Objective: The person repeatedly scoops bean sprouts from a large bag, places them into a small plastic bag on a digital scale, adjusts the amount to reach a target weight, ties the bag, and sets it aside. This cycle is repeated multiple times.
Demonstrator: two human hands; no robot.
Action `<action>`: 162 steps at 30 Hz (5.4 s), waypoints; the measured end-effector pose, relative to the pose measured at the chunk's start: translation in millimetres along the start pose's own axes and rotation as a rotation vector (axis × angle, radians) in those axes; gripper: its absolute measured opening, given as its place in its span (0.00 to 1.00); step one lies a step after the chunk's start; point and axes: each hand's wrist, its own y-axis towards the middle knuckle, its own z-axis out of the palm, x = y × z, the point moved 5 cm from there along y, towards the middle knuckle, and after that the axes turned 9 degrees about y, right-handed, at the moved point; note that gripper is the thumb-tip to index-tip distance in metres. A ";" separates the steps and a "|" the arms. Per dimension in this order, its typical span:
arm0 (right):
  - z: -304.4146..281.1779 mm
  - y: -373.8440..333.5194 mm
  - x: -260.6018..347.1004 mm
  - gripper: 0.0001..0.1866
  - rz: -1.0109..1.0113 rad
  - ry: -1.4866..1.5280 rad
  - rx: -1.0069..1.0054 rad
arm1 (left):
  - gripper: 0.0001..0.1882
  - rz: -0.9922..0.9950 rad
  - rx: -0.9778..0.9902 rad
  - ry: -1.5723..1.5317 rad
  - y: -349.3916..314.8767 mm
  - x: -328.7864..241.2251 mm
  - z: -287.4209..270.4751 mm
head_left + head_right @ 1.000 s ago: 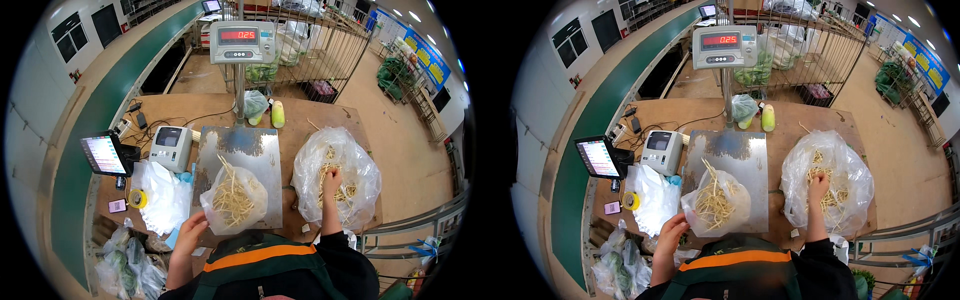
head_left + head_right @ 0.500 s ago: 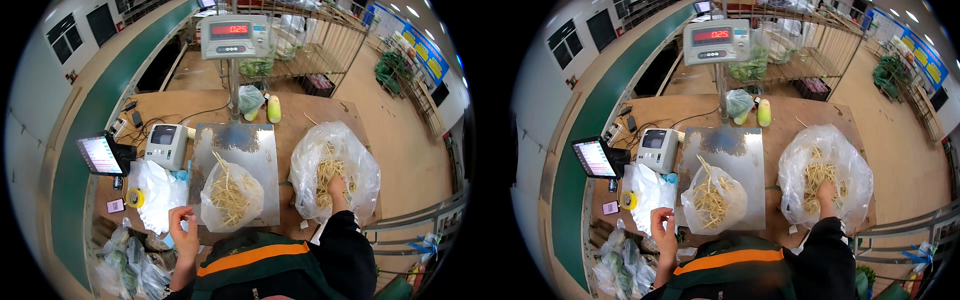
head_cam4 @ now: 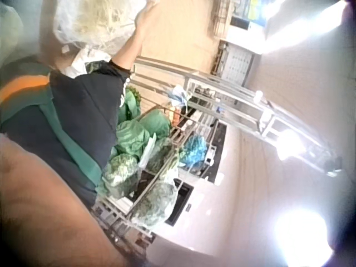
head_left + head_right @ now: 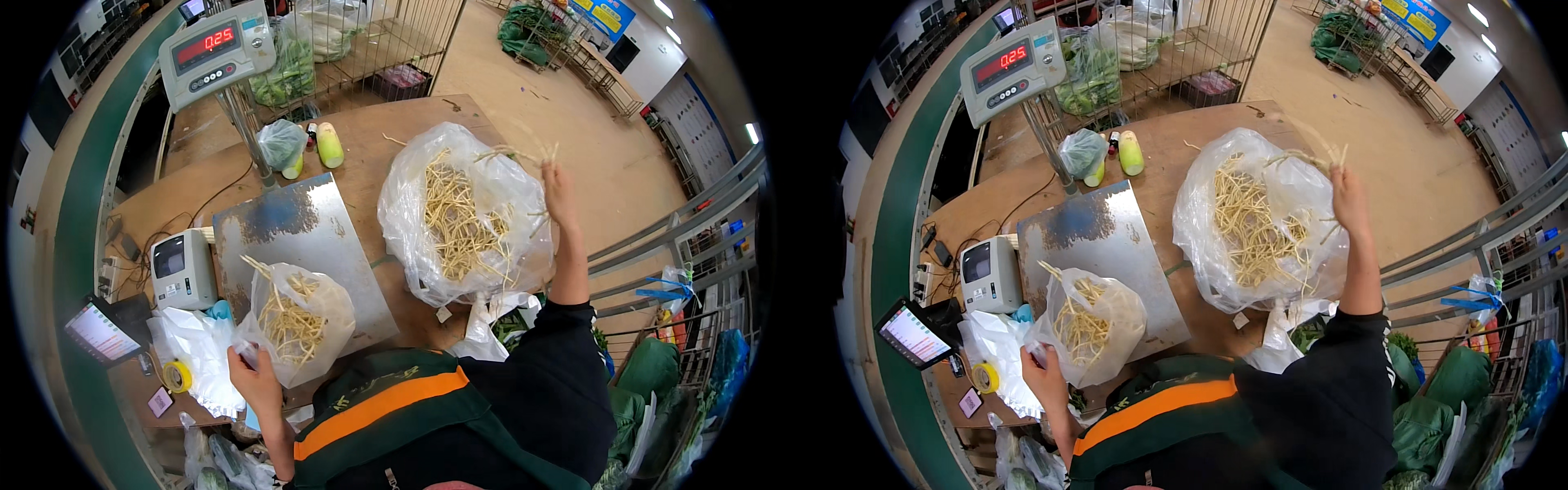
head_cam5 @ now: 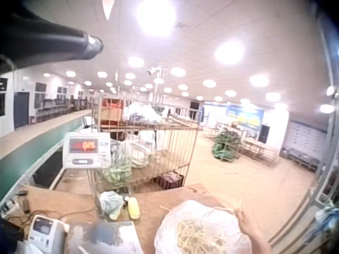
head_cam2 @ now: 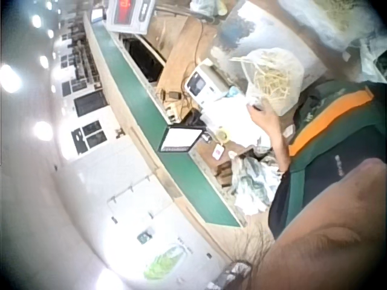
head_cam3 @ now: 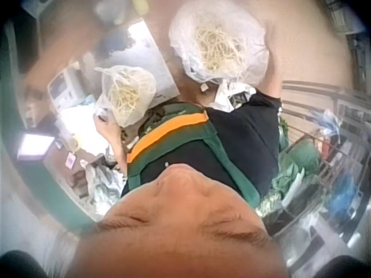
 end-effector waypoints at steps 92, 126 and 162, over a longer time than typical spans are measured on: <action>182.0 -199.1 346.3 0.10 -0.884 0.438 0.809 | 0.16 0.209 0.327 0.613 204.7 126.1 92.9; 267.2 -250.1 156.9 0.07 0.530 1.330 0.849 | 0.28 0.092 -0.117 0.754 3.2 29.8 -17.9; 244.2 -315.1 270.3 0.05 -0.536 0.449 1.382 | 0.13 -0.009 0.311 -0.421 -22.8 40.8 26.1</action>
